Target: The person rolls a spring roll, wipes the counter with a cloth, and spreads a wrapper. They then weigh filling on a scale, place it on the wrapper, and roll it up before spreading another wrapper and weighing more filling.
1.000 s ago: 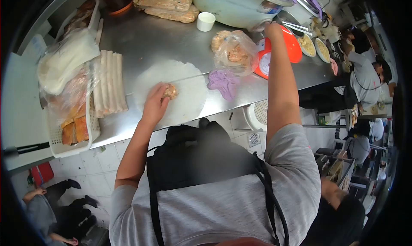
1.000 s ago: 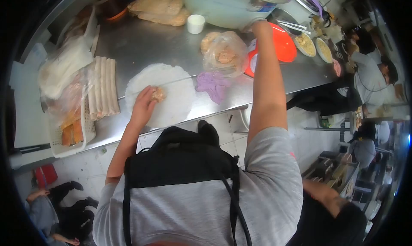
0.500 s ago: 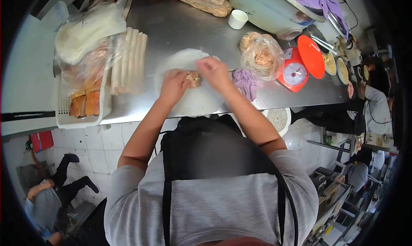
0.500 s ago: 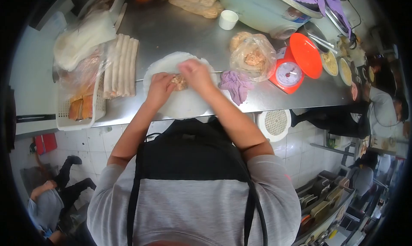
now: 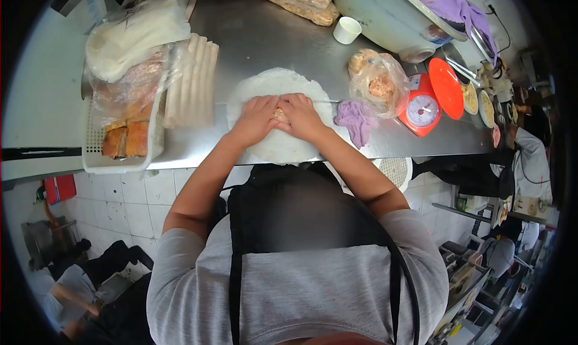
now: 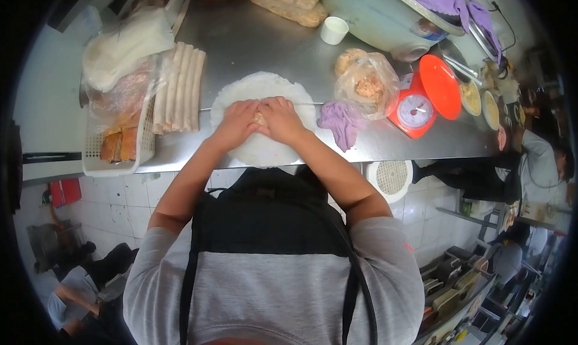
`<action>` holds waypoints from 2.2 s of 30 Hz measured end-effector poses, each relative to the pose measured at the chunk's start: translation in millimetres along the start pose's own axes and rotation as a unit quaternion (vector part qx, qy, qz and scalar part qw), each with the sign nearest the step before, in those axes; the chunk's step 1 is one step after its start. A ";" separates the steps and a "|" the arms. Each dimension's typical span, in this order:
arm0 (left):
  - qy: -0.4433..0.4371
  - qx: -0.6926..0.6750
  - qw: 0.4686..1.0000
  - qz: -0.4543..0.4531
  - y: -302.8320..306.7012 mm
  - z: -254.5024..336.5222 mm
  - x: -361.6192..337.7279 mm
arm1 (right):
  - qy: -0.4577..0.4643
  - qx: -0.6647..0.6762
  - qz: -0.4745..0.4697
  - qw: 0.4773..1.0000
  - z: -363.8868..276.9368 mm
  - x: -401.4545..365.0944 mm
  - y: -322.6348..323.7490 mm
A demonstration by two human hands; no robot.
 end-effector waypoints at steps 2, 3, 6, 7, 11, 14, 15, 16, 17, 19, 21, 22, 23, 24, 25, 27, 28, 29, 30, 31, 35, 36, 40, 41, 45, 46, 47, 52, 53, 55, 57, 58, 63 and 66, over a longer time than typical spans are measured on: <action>-0.023 0.024 0.999 0.005 -10.5 -3.7 -1.9 | 0.003 -0.014 -0.006 1.000 5.6 -4.6 -2.6; -0.022 0.010 1.000 -0.008 -8.6 -3.5 -2.2 | 0.007 -0.019 -0.012 1.000 5.9 -5.4 4.9; -0.013 -0.006 1.000 -0.009 -1.3 -3.2 0.2 | 0.002 0.013 0.037 0.999 -5.0 -2.7 22.7; -0.006 0.001 1.000 0.015 -1.3 -1.0 0.3 | 0.008 0.023 0.046 0.999 -5.5 -3.2 22.2; -0.012 0.007 1.000 -0.009 -11.7 -5.8 0.2 | 0.051 0.038 0.028 0.998 8.2 -10.4 -0.6; -0.028 0.006 0.999 -0.027 -11.8 -9.0 -3.6 | 0.022 0.038 0.023 0.999 8.5 -10.8 -1.8; -0.024 -0.004 0.999 -0.026 -6.1 -6.5 -3.8 | 0.001 0.036 0.032 0.999 -2.5 -6.3 14.5; -0.021 -0.015 0.999 -0.025 2.7 -1.1 -3.2 | -0.020 0.034 0.040 0.998 -8.3 -3.9 23.6; -0.018 -0.026 0.999 -0.024 7.7 1.6 -1.9 | -0.021 0.025 0.046 0.998 -7.1 -1.8 23.9; -0.010 -0.003 0.999 -0.031 4.1 1.8 -1.0 | -0.026 0.010 0.055 0.998 -4.3 1.7 21.6; 0.001 0.009 0.999 -0.030 -1.2 0.2 -2.1 | -0.034 -0.015 0.008 0.999 1.1 0.4 5.9; 0.006 0.010 1.000 -0.027 -4.1 -0.9 -2.9 | -0.040 -0.028 -0.014 0.999 4.2 0.2 0.5; 0.010 0.011 1.000 -0.023 -6.5 -2.1 -3.6 | -0.021 -0.028 -0.028 0.999 9.5 -1.7 -0.9; 0.001 0.004 1.000 -0.018 -6.4 -2.1 -4.2 | -0.001 -0.028 -0.042 0.999 10.2 -1.6 6.3; -0.009 -0.002 1.000 -0.012 -5.4 -2.3 -4.8 | 0.018 -0.029 -0.056 0.998 11.2 -1.0 15.4; -0.020 -0.011 1.000 -0.001 -2.6 -2.2 -4.2 | -0.020 -0.052 -0.010 0.998 29.7 20.0 44.4; -0.021 -0.014 1.000 0.003 -1.8 -1.0 -4.6 | -0.058 -0.072 0.039 0.995 44.0 37.7 62.8; -0.021 -0.017 1.000 0.008 -1.2 0.6 -5.5 | -0.095 -0.092 0.086 0.987 61.9 57.0 80.3; -0.022 -0.021 0.999 0.012 0.2 2.1 -5.8 | -0.159 -0.161 0.088 0.970 84.0 75.6 95.2; -0.022 -0.025 0.999 0.017 2.3 3.7 -5.7 | -0.221 -0.229 0.090 0.944 106.1 91.9 107.5; -0.011 -0.024 0.999 0.017 2.8 4.9 -5.0 | -0.321 -0.272 0.048 0.906 159.9 124.3 121.7; -0.006 -0.025 1.000 0.018 2.6 5.3 -5.0 | -0.346 -0.270 0.019 0.898 165.0 128.1 121.7; -0.001 -0.029 0.999 0.021 4.0 6.4 -2.7 | -0.323 -0.250 -0.025 0.913 164.4 136.7 117.1; -0.004 -0.030 0.999 0.021 4.6 7.0 -3.9 | -0.321 -0.238 -0.041 0.916 159.8 135.3 118.2; 0.000 -0.012 1.000 0.025 2.6 7.3 -3.4 | -0.296 -0.251 -0.026 0.921 127.9 105.7 105.1; 0.002 -0.008 1.000 0.025 1.5 7.3 -4.2 | -0.279 -0.243 -0.014 0.929 114.6 92.8 102.6; 0.005 -0.004 1.000 0.025 0.5 7.1 -4.7 | -0.260 -0.235 -0.003 0.937 101.6 76.8 100.8; -0.013 0.011 0.999 0.027 1.6 8.7 -3.9 | -0.222 -0.202 0.084 0.950 74.6 2.1 104.3; -0.013 0.012 1.000 0.025 2.2 9.4 -3.1 | -0.236 -0.216 0.102 0.942 74.3 -7.4 108.5; -0.015 0.011 1.000 0.024 2.4 9.2 -2.3 | -0.262 -0.242 0.137 0.924 76.0 -21.9 115.7; -0.016 0.011 1.000 0.016 1.7 9.1 -4.2 | -0.267 -0.251 0.153 0.918 91.8 -27.3 118.2; -0.018 0.011 1.000 0.010 1.0 7.9 -4.4 | -0.269 -0.255 0.160 0.915 100.3 -27.0 117.1; 0.047 -0.094 0.994 0.016 10.3 7.4 7.9 | -0.277 -0.225 0.134 0.925 108.8 -24.4 119.1; 0.167 -0.232 0.958 0.037 16.1 7.2 46.7 | -0.286 -0.212 0.117 0.927 100.5 -28.8 122.5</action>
Point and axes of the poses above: each hand's wrist, its own x-axis towards the middle knuckle, its own y-axis out of the back of the hand, z = x × y, the point moved 1 cm from there along x, towards the middle knuckle, and after that the axes turned 1 degree about x, right-handed, at the moved point
